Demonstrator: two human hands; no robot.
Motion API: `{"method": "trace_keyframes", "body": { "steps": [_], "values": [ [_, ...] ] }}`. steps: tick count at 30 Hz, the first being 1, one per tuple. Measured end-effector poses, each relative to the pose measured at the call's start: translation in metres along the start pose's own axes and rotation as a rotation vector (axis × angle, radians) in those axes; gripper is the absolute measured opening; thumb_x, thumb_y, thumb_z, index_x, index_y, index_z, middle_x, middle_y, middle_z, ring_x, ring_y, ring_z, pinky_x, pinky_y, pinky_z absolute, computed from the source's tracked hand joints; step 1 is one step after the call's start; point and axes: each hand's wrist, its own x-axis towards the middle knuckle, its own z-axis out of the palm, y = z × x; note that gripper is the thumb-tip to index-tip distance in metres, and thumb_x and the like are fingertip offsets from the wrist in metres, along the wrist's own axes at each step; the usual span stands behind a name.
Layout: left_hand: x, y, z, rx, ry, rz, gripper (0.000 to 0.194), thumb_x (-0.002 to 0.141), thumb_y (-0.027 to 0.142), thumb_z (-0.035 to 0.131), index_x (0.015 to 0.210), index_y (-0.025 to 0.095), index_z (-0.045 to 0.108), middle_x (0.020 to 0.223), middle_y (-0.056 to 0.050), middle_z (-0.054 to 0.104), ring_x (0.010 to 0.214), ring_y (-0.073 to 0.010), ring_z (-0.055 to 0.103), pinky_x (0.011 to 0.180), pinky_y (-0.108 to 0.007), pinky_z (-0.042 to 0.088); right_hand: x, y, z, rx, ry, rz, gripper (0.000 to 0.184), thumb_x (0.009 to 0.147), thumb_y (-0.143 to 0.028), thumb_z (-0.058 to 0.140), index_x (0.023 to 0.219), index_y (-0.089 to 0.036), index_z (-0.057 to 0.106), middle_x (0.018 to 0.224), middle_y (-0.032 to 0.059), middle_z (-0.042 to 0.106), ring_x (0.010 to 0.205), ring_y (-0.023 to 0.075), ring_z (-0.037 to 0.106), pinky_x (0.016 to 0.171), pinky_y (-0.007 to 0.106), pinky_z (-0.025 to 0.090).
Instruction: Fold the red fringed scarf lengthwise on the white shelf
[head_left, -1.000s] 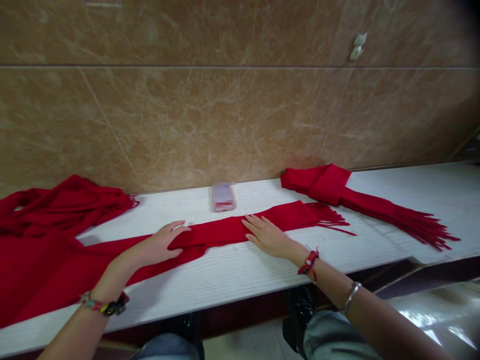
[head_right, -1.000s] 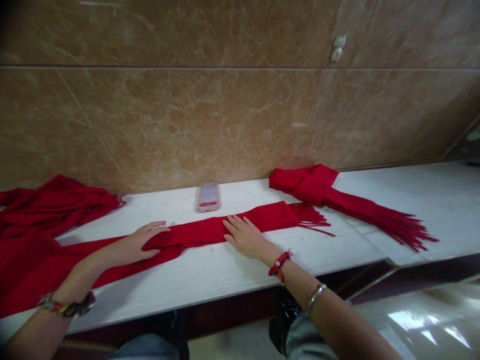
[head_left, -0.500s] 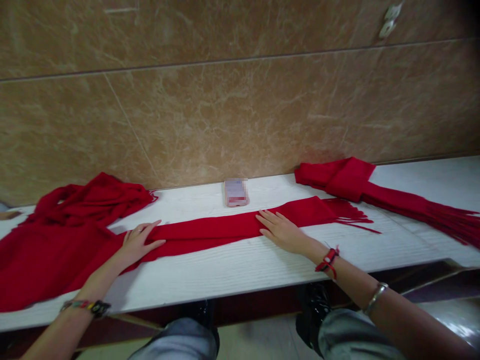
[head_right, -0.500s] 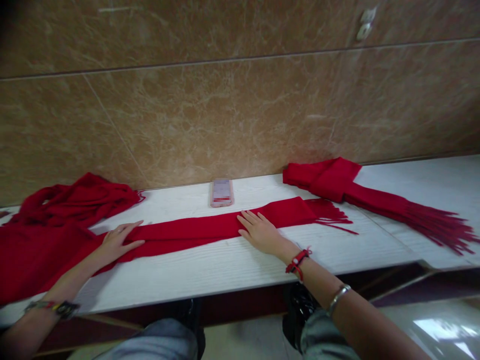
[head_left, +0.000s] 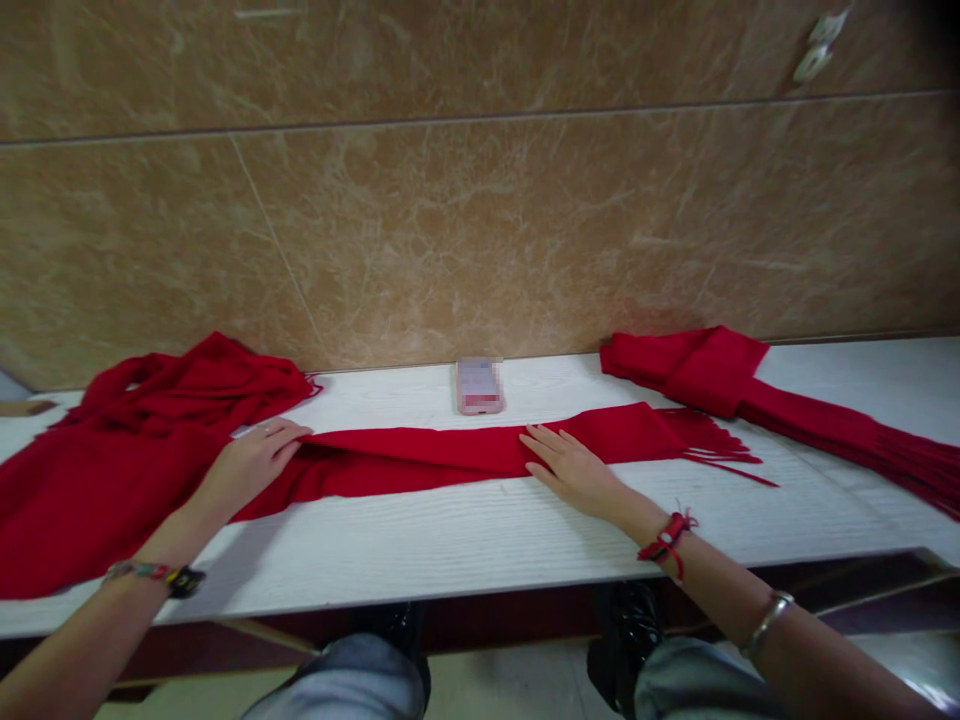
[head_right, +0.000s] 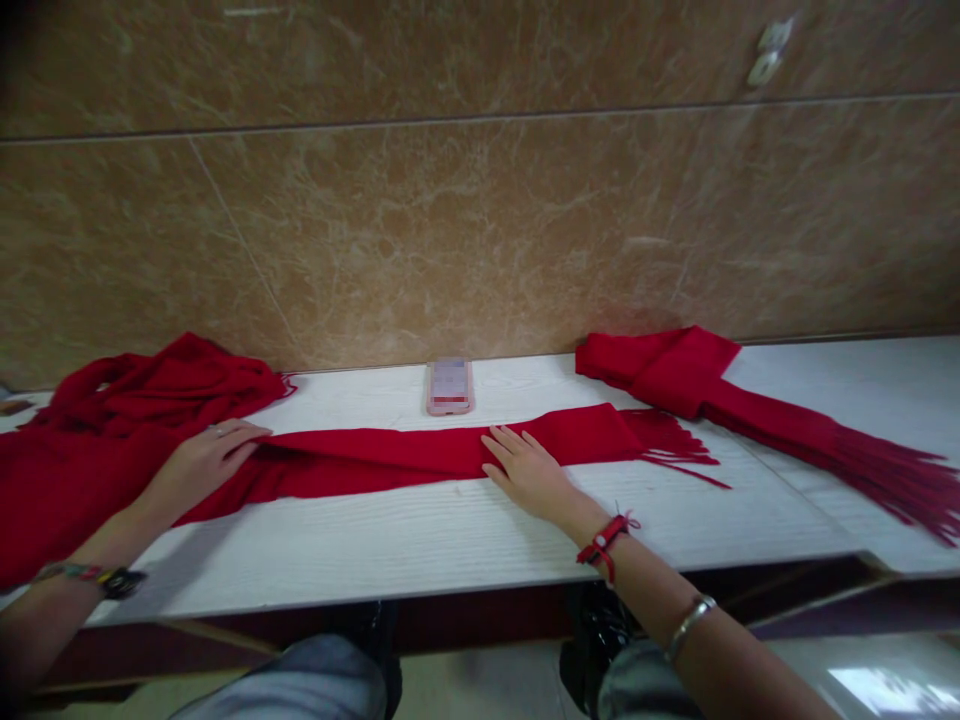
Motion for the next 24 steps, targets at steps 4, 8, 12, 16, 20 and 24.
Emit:
{"method": "trace_keyframes", "body": {
  "steps": [4, 8, 12, 16, 20, 24],
  "values": [
    [-0.024, -0.003, -0.005, 0.026, -0.099, 0.089, 0.029, 0.084, 0.028, 0.034, 0.095, 0.018, 0.059, 0.099, -0.006, 0.060, 0.091, -0.0198, 0.055, 0.085, -0.032, 0.044, -0.001, 0.001, 0.000, 0.006, -0.006, 0.001, 0.044, 0.090, -0.033, 0.035, 0.128, -0.012, 0.044, 0.134, 0.0131, 0.042, 0.126, 0.0213, 0.033, 0.104, 0.044, 0.027],
    [-0.047, -0.011, 0.005, 0.068, -0.212, 0.098, 0.028, 0.084, 0.024, 0.032, 0.094, 0.017, 0.058, 0.099, -0.005, 0.061, 0.095, -0.0185, 0.053, 0.086, -0.032, 0.044, -0.001, 0.002, 0.001, -0.001, -0.004, -0.001, 0.044, 0.090, -0.033, 0.034, 0.128, -0.013, 0.044, 0.134, 0.0124, 0.042, 0.126, 0.0211, 0.034, 0.103, 0.044, 0.027],
    [-0.052, -0.019, 0.005, 0.083, -0.148, 0.077, 0.026, 0.086, 0.024, 0.033, 0.098, 0.018, 0.054, 0.103, -0.003, 0.058, 0.098, -0.0168, 0.050, 0.090, -0.033, 0.041, 0.000, 0.003, 0.002, 0.002, -0.010, 0.006, 0.044, 0.090, -0.034, 0.034, 0.128, -0.013, 0.044, 0.134, 0.0133, 0.042, 0.125, 0.0219, 0.035, 0.102, 0.045, 0.030],
    [-0.051, -0.013, 0.000, -0.003, -0.140, 0.010, 0.022, 0.081, 0.018, 0.036, 0.091, 0.019, 0.055, 0.096, -0.001, 0.059, 0.095, -0.0163, 0.051, 0.090, -0.031, 0.041, -0.002, 0.005, 0.002, -0.014, 0.005, -0.007, 0.044, 0.089, -0.032, 0.035, 0.127, -0.012, 0.045, 0.132, 0.0144, 0.044, 0.123, 0.0225, 0.037, 0.102, 0.045, 0.031],
    [-0.046, 0.001, -0.006, -0.092, -0.285, 0.002, 0.025, 0.074, 0.011, 0.034, 0.086, 0.017, 0.056, 0.091, -0.002, 0.061, 0.086, -0.0155, 0.054, 0.083, -0.027, 0.044, -0.001, 0.001, -0.003, -0.092, 0.060, -0.100, 0.038, 0.088, -0.023, 0.039, 0.121, -0.011, 0.052, 0.127, 0.0151, 0.049, 0.122, 0.0248, 0.039, 0.103, 0.047, 0.029],
    [-0.031, 0.020, -0.010, -0.056, -0.310, 0.101, 0.026, 0.075, 0.017, 0.040, 0.092, 0.018, 0.059, 0.098, -0.006, 0.061, 0.090, -0.0188, 0.055, 0.084, -0.031, 0.043, 0.011, -0.023, -0.011, -0.053, 0.125, -0.295, 0.033, 0.086, -0.017, 0.041, 0.115, -0.016, 0.057, 0.122, 0.0114, 0.055, 0.118, 0.0230, 0.043, 0.103, 0.045, 0.030]
  ]
}}
